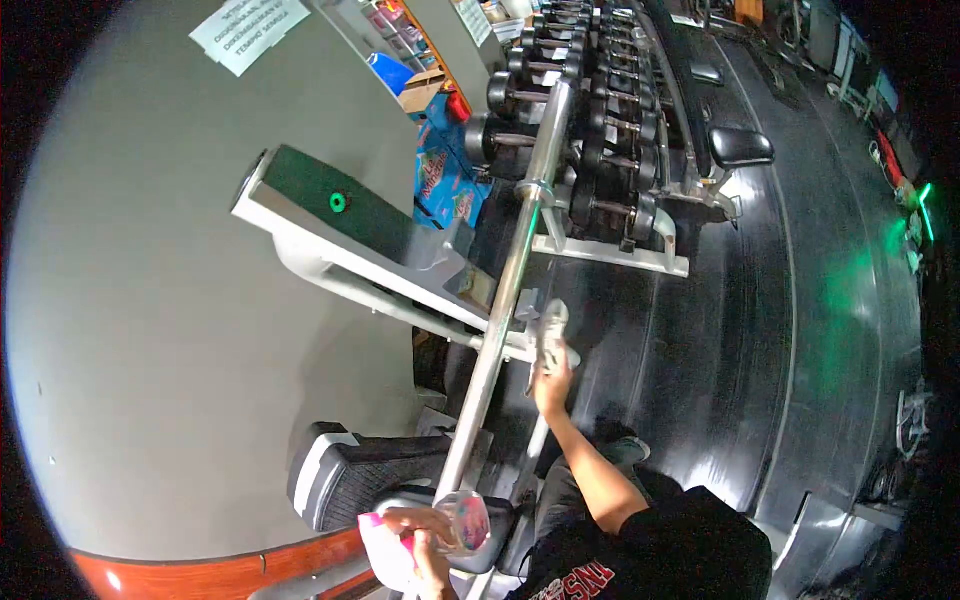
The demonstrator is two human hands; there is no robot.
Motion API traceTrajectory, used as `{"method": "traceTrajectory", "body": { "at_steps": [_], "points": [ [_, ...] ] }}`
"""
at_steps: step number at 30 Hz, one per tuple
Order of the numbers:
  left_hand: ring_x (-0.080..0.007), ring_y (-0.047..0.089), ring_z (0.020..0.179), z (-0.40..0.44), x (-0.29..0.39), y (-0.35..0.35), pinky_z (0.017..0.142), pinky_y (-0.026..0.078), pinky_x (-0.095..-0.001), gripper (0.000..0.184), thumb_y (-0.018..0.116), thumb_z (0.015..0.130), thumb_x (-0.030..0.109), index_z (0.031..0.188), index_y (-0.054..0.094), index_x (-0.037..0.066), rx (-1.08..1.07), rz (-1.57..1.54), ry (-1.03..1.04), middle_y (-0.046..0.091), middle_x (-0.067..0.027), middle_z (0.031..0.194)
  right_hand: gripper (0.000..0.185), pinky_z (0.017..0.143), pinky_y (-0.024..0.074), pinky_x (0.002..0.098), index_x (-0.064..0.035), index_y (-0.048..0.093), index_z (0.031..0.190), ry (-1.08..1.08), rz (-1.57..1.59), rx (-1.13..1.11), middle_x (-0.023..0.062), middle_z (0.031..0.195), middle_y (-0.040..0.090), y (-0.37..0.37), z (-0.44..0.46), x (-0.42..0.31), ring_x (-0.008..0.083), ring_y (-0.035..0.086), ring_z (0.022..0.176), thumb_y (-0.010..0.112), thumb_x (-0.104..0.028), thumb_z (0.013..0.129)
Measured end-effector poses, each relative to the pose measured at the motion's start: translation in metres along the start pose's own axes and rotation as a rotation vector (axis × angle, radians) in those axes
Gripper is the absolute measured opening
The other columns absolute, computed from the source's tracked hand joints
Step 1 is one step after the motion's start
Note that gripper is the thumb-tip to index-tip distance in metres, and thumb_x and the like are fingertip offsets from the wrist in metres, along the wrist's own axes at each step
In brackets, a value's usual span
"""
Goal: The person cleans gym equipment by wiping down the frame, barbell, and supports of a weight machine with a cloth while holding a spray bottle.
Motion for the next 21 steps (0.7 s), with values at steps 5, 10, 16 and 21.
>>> {"method": "traceTrajectory", "body": {
  "at_steps": [5, 10, 16, 21],
  "points": [
    [-0.016, 0.049, 0.057, 0.011, -0.004, -0.003, 0.064, 0.043, -0.0298, 0.017, 0.05, 0.088, 0.017, 0.099, 0.043, 0.005, 0.185, -0.024, -0.011, 0.049, -0.0068, 0.062, 0.06, 0.099, 0.0408, 0.0412, -0.0004, 0.044, 0.131, -0.389, -0.129, -0.118, 0.0228, 0.125, 0.053, 0.03, 0.014, 0.003, 0.0402, 0.05, 0.117, 0.056, 0.012, 0.074],
    [-0.0178, 0.05, 0.053, 0.01, 0.001, -0.007, 0.061, 0.044, -0.0309, 0.017, 0.05, 0.088, 0.017, 0.096, 0.041, 0.006, 0.125, -0.03, -0.023, 0.049, -0.0072, 0.056, 0.052, 0.082, 0.0473, 0.0419, -0.0032, 0.041, 0.132, 0.086, -0.512, -0.059, 0.0242, 0.107, 0.06, -0.012, 0.023, 0.07, 0.0392, 0.058, 0.1, 0.047, 0.002, 0.081],
    [-0.0132, 0.043, 0.058, 0.009, -0.001, -0.014, 0.058, 0.036, -0.0263, 0.02, 0.045, 0.093, 0.025, 0.092, 0.045, 0.005, 0.207, -0.01, -0.094, 0.048, -0.0065, 0.064, 0.045, 0.084, 0.0461, 0.0414, -0.0038, 0.044, 0.13, -0.128, -0.261, -0.077, 0.0257, 0.11, 0.059, 0.0, 0.027, 0.016, 0.0393, 0.057, 0.102, 0.052, -0.009, 0.086],
    [-0.013, 0.045, 0.057, 0.018, 0.001, -0.02, 0.059, 0.038, -0.0253, 0.015, 0.048, 0.091, 0.02, 0.092, 0.046, 0.005, 0.153, 0.137, -0.005, 0.047, -0.005, 0.06, 0.053, 0.103, 0.0369, 0.0373, 0.0006, 0.043, 0.131, -0.418, -0.12, -0.091, 0.0227, 0.131, 0.048, 0.017, 0.01, -0.036, 0.034, 0.045, 0.124, 0.05, 0.006, 0.079]
  ]
}}
Point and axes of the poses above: each hand's wrist, its own z-axis towards the middle knuckle, its own y-axis out of the palm, x = y × z, the point moved 4 cm from there along z, towards the middle knuckle
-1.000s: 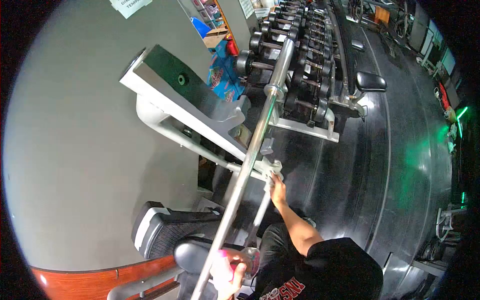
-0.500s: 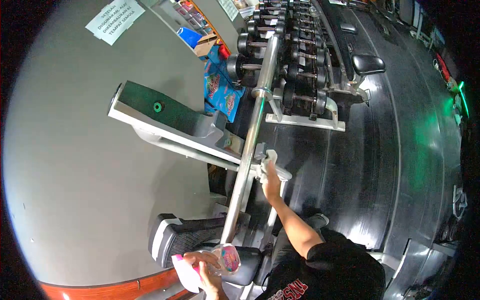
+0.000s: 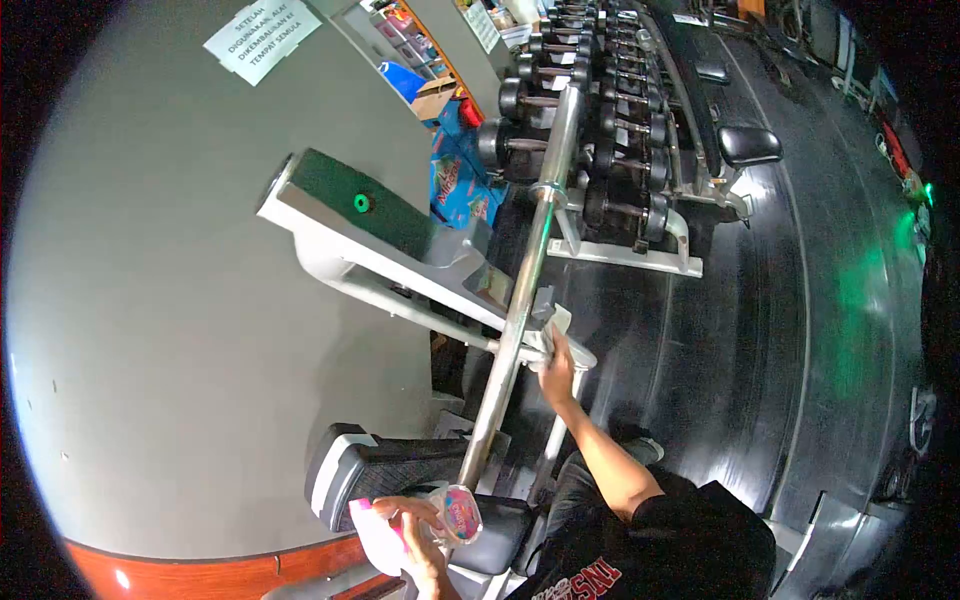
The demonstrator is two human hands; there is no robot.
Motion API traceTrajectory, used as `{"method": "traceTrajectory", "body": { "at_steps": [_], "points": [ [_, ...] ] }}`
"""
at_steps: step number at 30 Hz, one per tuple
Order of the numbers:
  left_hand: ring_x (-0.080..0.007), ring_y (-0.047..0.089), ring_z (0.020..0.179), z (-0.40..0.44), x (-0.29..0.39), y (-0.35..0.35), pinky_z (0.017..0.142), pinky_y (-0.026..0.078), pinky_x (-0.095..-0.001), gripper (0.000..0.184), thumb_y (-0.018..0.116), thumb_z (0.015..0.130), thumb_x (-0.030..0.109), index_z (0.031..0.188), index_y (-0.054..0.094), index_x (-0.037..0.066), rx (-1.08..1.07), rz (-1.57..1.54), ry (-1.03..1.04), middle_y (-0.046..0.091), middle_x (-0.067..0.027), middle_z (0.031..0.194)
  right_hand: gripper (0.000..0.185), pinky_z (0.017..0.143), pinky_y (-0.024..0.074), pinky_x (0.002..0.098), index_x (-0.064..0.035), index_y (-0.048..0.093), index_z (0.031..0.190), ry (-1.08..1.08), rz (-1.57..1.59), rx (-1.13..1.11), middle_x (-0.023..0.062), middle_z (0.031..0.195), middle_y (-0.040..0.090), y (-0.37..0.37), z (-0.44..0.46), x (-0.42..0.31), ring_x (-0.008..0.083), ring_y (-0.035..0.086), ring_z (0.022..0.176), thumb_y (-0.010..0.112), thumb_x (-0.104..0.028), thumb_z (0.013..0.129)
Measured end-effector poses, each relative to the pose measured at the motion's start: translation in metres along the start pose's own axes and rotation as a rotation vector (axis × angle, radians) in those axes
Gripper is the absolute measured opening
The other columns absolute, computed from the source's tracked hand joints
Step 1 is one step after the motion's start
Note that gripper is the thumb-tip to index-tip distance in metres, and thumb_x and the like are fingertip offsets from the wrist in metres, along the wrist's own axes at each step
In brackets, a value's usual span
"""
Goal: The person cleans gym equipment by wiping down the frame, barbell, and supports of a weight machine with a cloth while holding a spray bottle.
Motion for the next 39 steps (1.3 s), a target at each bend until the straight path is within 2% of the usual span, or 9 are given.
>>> {"method": "traceTrajectory", "body": {
  "at_steps": [4, 9, 13, 14, 18, 25, 27, 31, 39],
  "points": [
    [-0.0129, 0.047, 0.055, 0.007, 0.016, 0.01, 0.054, 0.041, -0.0266, 0.017, 0.048, 0.091, 0.013, 0.104, 0.046, 0.003, -0.06, -0.052, 0.052, 0.051, -0.0058, 0.063, 0.044, 0.094, 0.0426, 0.041, 0.0011, 0.047, 0.127, -0.043, -0.217, -0.003, 0.0249, 0.118, 0.057, -0.005, -0.011, 0.071, 0.038, 0.053, 0.113, 0.049, -0.002, 0.082],
    [-0.0123, 0.048, 0.056, 0.006, 0.008, 0.006, 0.056, 0.041, -0.0266, 0.021, 0.049, 0.092, 0.011, 0.111, 0.045, 0.003, 0.015, -0.064, 0.019, 0.053, -0.0064, 0.064, 0.047, 0.081, 0.0454, 0.045, -0.0061, 0.046, 0.13, 0.421, -0.129, -0.098, 0.0245, 0.098, 0.064, -0.018, 0.004, 0.06, 0.0413, 0.06, 0.096, 0.05, -0.005, 0.083],
    [-0.0113, 0.048, 0.05, 0.013, 0.017, 0.01, 0.05, 0.039, -0.0237, 0.016, 0.05, 0.09, 0.003, 0.103, 0.041, 0.0, -0.013, -0.113, 0.073, 0.051, -0.0066, 0.063, 0.049, 0.082, 0.046, 0.0407, -0.0037, 0.044, 0.132, -0.044, -0.083, -0.022, 0.0229, 0.109, 0.061, 0.0, 0.006, 0.002, 0.0368, 0.061, 0.098, 0.048, 0.0, 0.084],
    [-0.0112, 0.049, 0.05, 0.015, 0.02, 0.009, 0.051, 0.039, -0.0235, 0.017, 0.051, 0.09, 0.003, 0.104, 0.041, 0.0, -0.041, -0.083, 0.054, 0.051, -0.0065, 0.063, 0.065, 0.096, 0.0421, 0.0414, 0.0021, 0.041, 0.132, 0.018, -0.063, -0.037, 0.026, 0.122, 0.053, 0.0, 0.006, -0.014, 0.0389, 0.052, 0.114, 0.047, 0.016, 0.07],
    [-0.0109, 0.05, 0.053, 0.021, 0.026, 0.005, 0.052, 0.041, -0.0233, 0.02, 0.052, 0.088, 0.001, 0.105, 0.042, -0.001, -0.073, -0.048, 0.026, 0.052, -0.0069, 0.067, 0.069, 0.093, 0.0439, 0.0408, 0.0015, 0.038, 0.134, 0.002, -0.274, -0.164, 0.0256, 0.12, 0.054, 0.002, -0.013, 0.071, 0.0405, 0.053, 0.11, 0.051, 0.013, 0.067],
    [-0.0102, 0.052, 0.059, 0.019, 0.023, 0.004, 0.057, 0.044, -0.0237, 0.026, 0.055, 0.084, -0.001, 0.106, 0.042, -0.001, -0.19, -0.075, 0.065, 0.054, -0.0068, 0.076, 0.047, 0.094, 0.0413, 0.0437, 0.0017, 0.043, 0.13, 0.423, -0.161, -0.192, 0.027, 0.116, 0.056, -0.009, 0.011, 0.003, 0.0419, 0.053, 0.109, 0.048, -0.004, 0.084],
    [-0.0101, 0.053, 0.06, 0.019, 0.021, 0.004, 0.058, 0.045, -0.0237, 0.026, 0.056, 0.084, 0.0, 0.106, 0.043, -0.001, -0.207, -0.113, 0.065, 0.054, -0.0058, 0.076, 0.063, 0.09, 0.043, 0.0437, -0.0023, 0.039, 0.135, -0.018, -0.061, 0.016, 0.0286, 0.118, 0.054, 0.015, -0.001, 0.004, 0.0406, 0.052, 0.112, 0.045, 0.006, 0.072],
    [-0.0097, 0.053, 0.059, 0.021, 0.025, 0.003, 0.057, 0.045, -0.0236, 0.025, 0.056, 0.084, 0.001, 0.105, 0.043, -0.001, -0.195, -0.136, 0.027, 0.053, -0.0048, 0.074, 0.067, 0.09, 0.0429, 0.0403, -0.0018, 0.038, 0.136, -0.088, -0.2, -0.022, 0.0261, 0.12, 0.054, 0.013, -0.009, 0.007, 0.04, 0.052, 0.113, 0.043, 0.01, 0.071],
    [-0.0094, 0.051, 0.063, 0.02, 0.021, 0.005, 0.058, 0.043, -0.0229, 0.026, 0.059, 0.08, -0.002, 0.103, 0.048, 0.001, -0.141, -0.016, 0.148, 0.055, -0.0049, 0.076, 0.04, 0.08, 0.0471, 0.0447, -0.0056, 0.05, 0.124, 0.348, -0.518, -0.419, 0.0257, 0.105, 0.061, -0.012, -0.017, 0.112, 0.0407, 0.058, 0.101, 0.053, -0.014, 0.086]
  ]
}}
Point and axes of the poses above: each hand's wrist, its own z-axis towards the middle knuckle, its own y-axis out of the palm, x = y × z, the point moved 4 cm from there along z, towards the middle knuckle
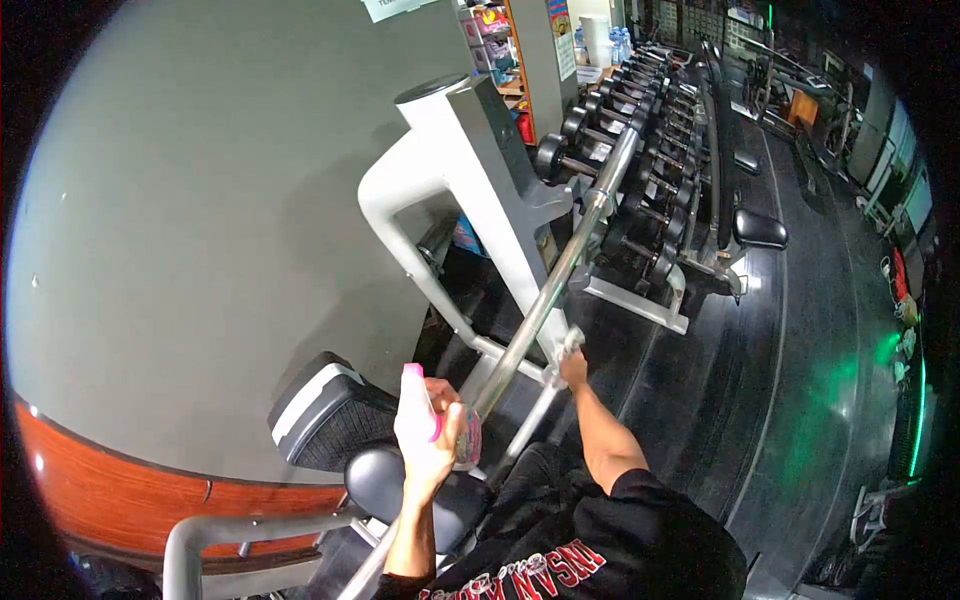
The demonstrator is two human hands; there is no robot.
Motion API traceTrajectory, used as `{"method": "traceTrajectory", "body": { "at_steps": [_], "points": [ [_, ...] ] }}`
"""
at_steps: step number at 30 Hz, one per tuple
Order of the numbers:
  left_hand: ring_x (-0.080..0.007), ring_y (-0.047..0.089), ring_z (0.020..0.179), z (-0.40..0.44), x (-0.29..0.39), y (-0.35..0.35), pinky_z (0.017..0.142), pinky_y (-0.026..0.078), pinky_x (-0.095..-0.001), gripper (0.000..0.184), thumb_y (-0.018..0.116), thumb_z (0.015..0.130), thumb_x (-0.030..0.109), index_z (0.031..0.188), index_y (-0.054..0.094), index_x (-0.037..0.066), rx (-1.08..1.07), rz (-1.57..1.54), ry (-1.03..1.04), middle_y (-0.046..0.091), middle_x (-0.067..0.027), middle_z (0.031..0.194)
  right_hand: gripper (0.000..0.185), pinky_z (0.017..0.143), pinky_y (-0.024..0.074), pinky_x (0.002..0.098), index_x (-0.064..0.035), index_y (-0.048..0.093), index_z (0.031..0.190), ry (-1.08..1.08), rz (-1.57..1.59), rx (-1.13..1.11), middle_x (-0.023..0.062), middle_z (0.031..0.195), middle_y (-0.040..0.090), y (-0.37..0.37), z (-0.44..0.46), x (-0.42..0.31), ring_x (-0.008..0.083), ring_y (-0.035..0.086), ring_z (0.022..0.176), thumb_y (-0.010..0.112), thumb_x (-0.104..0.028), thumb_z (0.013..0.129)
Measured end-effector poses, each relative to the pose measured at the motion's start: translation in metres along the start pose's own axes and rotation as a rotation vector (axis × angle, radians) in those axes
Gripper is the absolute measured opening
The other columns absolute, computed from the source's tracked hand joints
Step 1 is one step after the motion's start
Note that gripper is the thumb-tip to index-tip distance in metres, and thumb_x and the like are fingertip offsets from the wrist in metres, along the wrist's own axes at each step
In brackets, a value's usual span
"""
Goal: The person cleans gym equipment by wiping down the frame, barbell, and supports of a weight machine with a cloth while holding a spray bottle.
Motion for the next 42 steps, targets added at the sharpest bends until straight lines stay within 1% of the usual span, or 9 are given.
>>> {"method": "traceTrajectory", "body": {
  "at_steps": [7, 12, 14, 20, 26, 30, 37, 39, 42],
  "points": [
    [-0.0081, 0.049, 0.055, 0.002, 0.001, -0.006, 0.055, 0.043, -0.0216, 0.027, 0.056, 0.085, 0.0, 0.109, 0.045, -0.002, 0.052, -0.197, 0.015, 0.054, -0.0069, 0.076, 0.041, 0.085, 0.0449, 0.0395, -0.0013, 0.052, 0.122, -0.091, 0.451, 0.212, 0.0236, 0.11, 0.061, -0.025, -0.043, -0.074, 0.0377, 0.059, 0.104, 0.056, -0.025, 0.089],
    [-0.0086, 0.05, 0.054, -0.003, -0.003, -0.009, 0.054, 0.043, -0.0224, 0.028, 0.056, 0.087, 0.001, 0.111, 0.043, -0.003, 0.077, -0.245, 0.028, 0.053, -0.0069, 0.074, 0.038, 0.095, 0.0409, 0.0342, 0.0067, 0.043, 0.128, -0.428, 0.701, 0.677, 0.0196, 0.122, 0.055, -0.059, -0.053, -0.134, 0.0264, 0.056, 0.11, 0.05, -0.007, 0.093],
    [-0.0088, 0.05, 0.054, -0.007, -0.006, -0.01, 0.054, 0.043, -0.0226, 0.029, 0.056, 0.087, 0.002, 0.112, 0.043, -0.003, 0.081, -0.231, 0.059, 0.053, -0.007, 0.073, 0.047, 0.1, 0.0361, 0.0389, 0.0092, 0.037, 0.131, -0.22, 0.853, 0.591, 0.0258, 0.128, 0.049, -0.08, -0.041, -0.148, 0.0344, 0.048, 0.119, 0.052, -0.003, 0.088],
    [-0.0102, 0.05, 0.056, -0.006, -0.007, -0.007, 0.055, 0.042, -0.0229, 0.021, 0.055, 0.085, 0.0, 0.104, 0.046, -0.001, 0.11, -0.251, -0.015, 0.053, -0.0061, 0.072, 0.044, 0.092, 0.0404, 0.0439, 0.0075, 0.05, 0.117, -0.395, 0.432, 0.518, 0.027, 0.112, 0.057, -0.087, -0.032, -0.151, 0.0423, 0.054, 0.107, 0.049, 0.009, 0.073],
    [-0.0112, 0.052, 0.063, -0.003, 0.001, 0.0, 0.061, 0.044, -0.026, 0.02, 0.06, 0.076, -0.001, 0.094, 0.052, 0.001, 0.085, -0.076, -0.019, 0.055, -0.0045, 0.074, 0.052, 0.094, 0.0412, 0.0428, 0.0041, 0.046, 0.125, -0.437, 0.316, 0.183, 0.0249, 0.115, 0.057, -0.114, -0.031, -0.129, 0.0396, 0.054, 0.11, 0.051, 0.007, 0.073],
    [-0.013, 0.053, 0.063, -0.001, 0.008, 0.004, 0.063, 0.045, -0.0273, 0.025, 0.064, 0.074, 0.003, 0.096, 0.053, 0.002, 0.086, -0.029, -0.049, 0.055, -0.0053, 0.073, 0.047, 0.094, 0.0414, 0.0386, 0.0036, 0.044, 0.126, -0.3, 0.727, 0.374, 0.0221, 0.116, 0.058, -0.138, -0.038, -0.16, 0.0324, 0.056, 0.109, 0.05, 0.005, 0.079],
    [-0.0125, 0.051, 0.061, -0.001, 0.001, 0.003, 0.062, 0.044, -0.027, 0.024, 0.064, 0.075, 0.002, 0.097, 0.053, 0.002, 0.07, -0.075, -0.08, 0.056, -0.0053, 0.075, 0.046, 0.098, 0.0382, 0.0328, 0.0012, 0.04, 0.133, -0.457, 0.383, 0.294, 0.0233, 0.125, 0.052, -0.094, -0.05, -0.132, 0.0322, 0.05, 0.119, 0.047, -0.003, 0.088],
    [-0.0124, 0.051, 0.061, -0.001, 0.005, 0.004, 0.061, 0.044, -0.0267, 0.025, 0.064, 0.076, 0.001, 0.098, 0.053, 0.002, 0.06, -0.045, -0.056, 0.056, -0.0051, 0.075, 0.043, 0.099, 0.0371, 0.0369, 0.0052, 0.044, 0.127, -0.314, 0.478, -0.065, 0.025, 0.12, 0.055, -0.091, -0.057, -0.121, 0.0351, 0.05, 0.117, 0.049, 0.002, 0.084],
    [-0.0117, 0.051, 0.061, 0.004, 0.012, 0.006, 0.061, 0.044, -0.0258, 0.026, 0.064, 0.075, -0.001, 0.099, 0.053, 0.001, 0.084, -0.053, 0.0, 0.056, -0.005, 0.075, 0.047, 0.102, 0.0352, 0.0355, 0.0033, 0.042, 0.13, -0.289, 0.659, 0.233, 0.0191, 0.125, 0.053, -0.104, -0.063, -0.11, 0.0279, 0.048, 0.12, 0.049, 0.004, 0.084]
  ]
}}
Point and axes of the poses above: each hand's wrist, its own z-axis towards the middle knuckle, its own y-axis out of the palm, x = y × z, the point moved 4 cm from there along z, towards the middle knuckle
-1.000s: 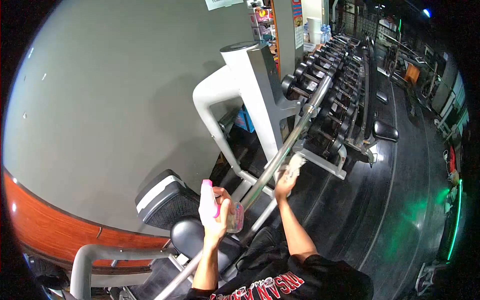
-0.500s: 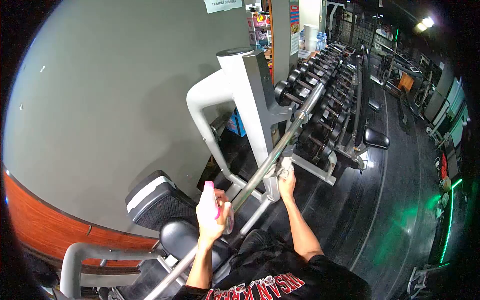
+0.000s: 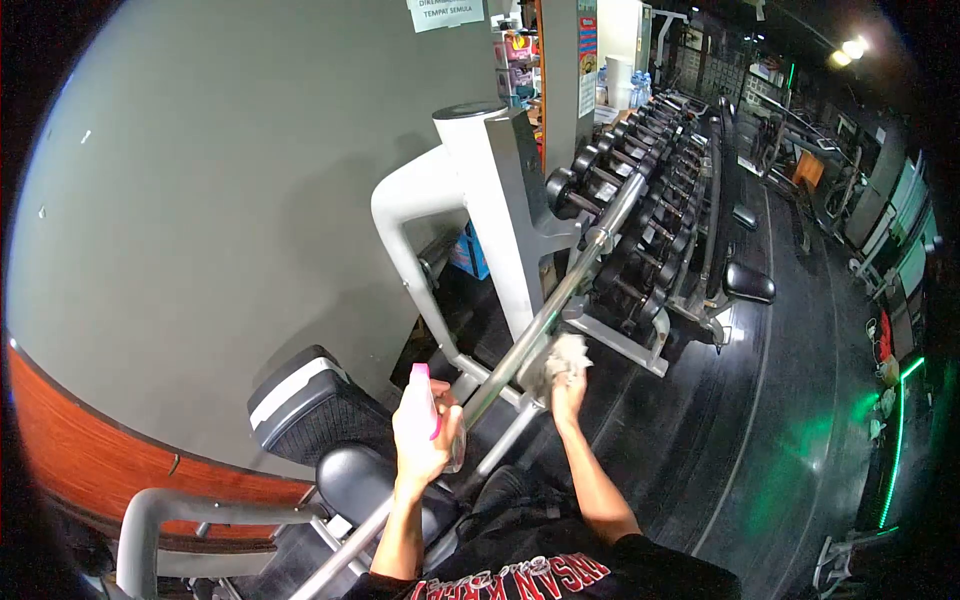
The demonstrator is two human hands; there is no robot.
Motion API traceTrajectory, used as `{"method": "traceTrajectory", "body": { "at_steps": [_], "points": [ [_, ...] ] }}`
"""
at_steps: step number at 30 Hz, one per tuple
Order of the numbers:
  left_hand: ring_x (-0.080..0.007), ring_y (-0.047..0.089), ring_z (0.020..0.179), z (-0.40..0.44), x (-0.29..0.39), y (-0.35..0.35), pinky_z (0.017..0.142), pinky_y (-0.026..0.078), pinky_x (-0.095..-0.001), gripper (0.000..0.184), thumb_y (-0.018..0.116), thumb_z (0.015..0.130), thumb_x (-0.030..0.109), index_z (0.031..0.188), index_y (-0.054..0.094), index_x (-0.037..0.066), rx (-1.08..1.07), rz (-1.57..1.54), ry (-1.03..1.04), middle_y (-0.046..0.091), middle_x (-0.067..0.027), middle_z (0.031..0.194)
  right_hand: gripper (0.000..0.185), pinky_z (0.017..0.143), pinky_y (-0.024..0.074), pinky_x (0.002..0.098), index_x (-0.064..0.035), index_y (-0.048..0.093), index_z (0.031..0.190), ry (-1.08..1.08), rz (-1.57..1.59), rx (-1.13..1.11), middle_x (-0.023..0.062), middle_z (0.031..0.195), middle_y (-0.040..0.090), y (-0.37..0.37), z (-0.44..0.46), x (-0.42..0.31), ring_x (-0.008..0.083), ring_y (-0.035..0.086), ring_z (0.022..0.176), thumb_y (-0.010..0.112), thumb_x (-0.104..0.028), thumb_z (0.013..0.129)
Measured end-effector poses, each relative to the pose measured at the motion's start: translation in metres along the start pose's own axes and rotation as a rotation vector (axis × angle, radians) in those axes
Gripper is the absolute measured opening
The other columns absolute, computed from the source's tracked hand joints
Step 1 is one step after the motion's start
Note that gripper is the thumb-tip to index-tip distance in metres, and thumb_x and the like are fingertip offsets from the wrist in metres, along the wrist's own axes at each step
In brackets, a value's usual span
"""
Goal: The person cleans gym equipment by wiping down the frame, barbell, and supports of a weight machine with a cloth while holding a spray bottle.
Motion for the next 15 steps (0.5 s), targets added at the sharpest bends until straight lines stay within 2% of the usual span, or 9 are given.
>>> {"method": "traceTrajectory", "body": {
  "at_steps": [1, 2, 4, 6, 8, 9, 10, 13, 15],
  "points": [
    [-0.0112, 0.051, 0.061, 0.001, 0.001, -0.001, 0.061, 0.044, -0.0257, 0.026, 0.063, 0.075, -0.002, 0.099, 0.053, 0.001, 0.023, 0.011, 0.019, 0.056, -0.005, 0.075, 0.049, 0.103, 0.0339, 0.0353, 0.0024, 0.039, 0.133, -0.074, 0.095, 0.104, 0.0156, 0.13, 0.049, -0.004, 0.01, 0.005, 0.0239, 0.046, 0.122, 0.048, 0.005, 0.085],
    [-0.0108, 0.05, 0.061, 0.0, 0.001, -0.004, 0.061, 0.044, -0.0256, 0.026, 0.063, 0.075, -0.002, 0.099, 0.053, 0.001, 0.048, 0.023, 0.034, 0.056, -0.005, 0.075, 0.05, 0.103, 0.0335, 0.0366, 0.0025, 0.036, 0.135, -0.055, 0.275, 0.176, 0.0165, 0.131, 0.047, -0.009, 0.021, -0.016, 0.0259, 0.044, 0.123, 0.049, 0.004, 0.086],
    [-0.0106, 0.05, 0.062, -0.002, -0.007, -0.007, 0.061, 0.044, -0.0257, 0.027, 0.063, 0.075, -0.002, 0.1, 0.053, 0.001, 0.046, -0.002, -0.012, 0.056, -0.0049, 0.075, 0.047, 0.104, 0.0353, 0.0362, 0.0026, 0.039, 0.132, -0.145, 0.154, 0.279, 0.0141, 0.132, 0.047, -0.017, 0.044, -0.06, 0.0224, 0.046, 0.122, 0.044, 0.009, 0.086],
    [-0.0104, 0.05, 0.062, -0.003, -0.009, -0.008, 0.061, 0.044, -0.0258, 0.028, 0.063, 0.075, -0.003, 0.101, 0.053, 0.001, 0.041, -0.031, -0.057, 0.056, -0.0049, 0.075, 0.049, 0.105, 0.0349, 0.0376, 0.0031, 0.039, 0.131, -0.314, 0.072, 0.169, 0.0168, 0.132, 0.046, -0.014, 0.075, -0.094, 0.0269, 0.045, 0.123, 0.05, 0.008, 0.084],
    [-0.0114, 0.051, 0.062, -0.002, -0.004, -0.005, 0.061, 0.044, -0.0259, 0.03, 0.064, 0.076, -0.002, 0.103, 0.053, 0.0, -0.005, -0.011, -0.073, 0.057, -0.0056, 0.078, 0.057, 0.105, 0.0328, 0.0412, 0.0016, 0.039, 0.132, -0.598, -0.337, -0.003, 0.0248, 0.13, 0.045, -0.005, 0.092, -0.154, 0.0361, 0.042, 0.124, 0.058, 0.003, 0.079],
    [-0.0114, 0.051, 0.062, -0.002, -0.006, -0.004, 0.061, 0.044, -0.0259, 0.03, 0.064, 0.076, -0.002, 0.103, 0.053, 0.0, -0.005, -0.014, -0.074, 0.057, -0.0056, 0.078, 0.056, 0.106, 0.0319, 0.0429, -0.0006, 0.043, 0.129, -0.577, -0.604, -0.082, 0.0241, 0.124, 0.05, 0.006, 0.099, -0.159, 0.0364, 0.043, 0.122, 0.058, 0.003, 0.075],
    [-0.012, 0.051, 0.063, -0.001, -0.008, -0.002, 0.061, 0.044, -0.0259, 0.03, 0.064, 0.076, -0.002, 0.104, 0.053, 0.0, -0.038, 0.059, -0.024, 0.057, -0.0062, 0.08, 0.05, 0.108, 0.0269, 0.0465, 0.0016, 0.046, 0.123, -0.616, -0.75, -0.276, 0.0225, 0.116, 0.054, 0.018, 0.096, -0.17, 0.034, 0.045, 0.12, 0.057, 0.001, 0.075],
    [-0.0128, 0.052, 0.064, 0.005, -0.008, 0.004, 0.061, 0.045, -0.0262, 0.03, 0.064, 0.076, 0.0, 0.104, 0.053, 0.0, -0.049, 0.088, 0.01, 0.056, -0.0074, 0.082, 0.044, 0.108, 0.0203, 0.0559, 0.0068, 0.046, 0.116, -0.631, -0.893, -0.322, 0.0231, 0.11, 0.056, 0.036, 0.079, -0.173, 0.034, 0.048, 0.117, 0.057, -0.004, 0.075],
    [-0.0131, 0.053, 0.064, 0.013, -0.003, 0.008, 0.061, 0.046, -0.0267, 0.03, 0.063, 0.078, 0.002, 0.106, 0.054, -0.001, -0.015, 0.053, 0.032, 0.056, -0.0081, 0.081, 0.048, 0.109, 0.0199, 0.0557, 0.0052, 0.045, 0.12, -0.64, -0.936, -0.406, 0.0241, 0.115, 0.055, 0.034, 0.057, -0.177, 0.0343, 0.047, 0.119, 0.057, -0.003, 0.074]
  ]
}}
Point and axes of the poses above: each hand's wrist, its own z-axis towards the middle knuckle, its own y-axis out of the palm, x = y × z, the point moved 4 cm from there along z, towards the middle knuckle
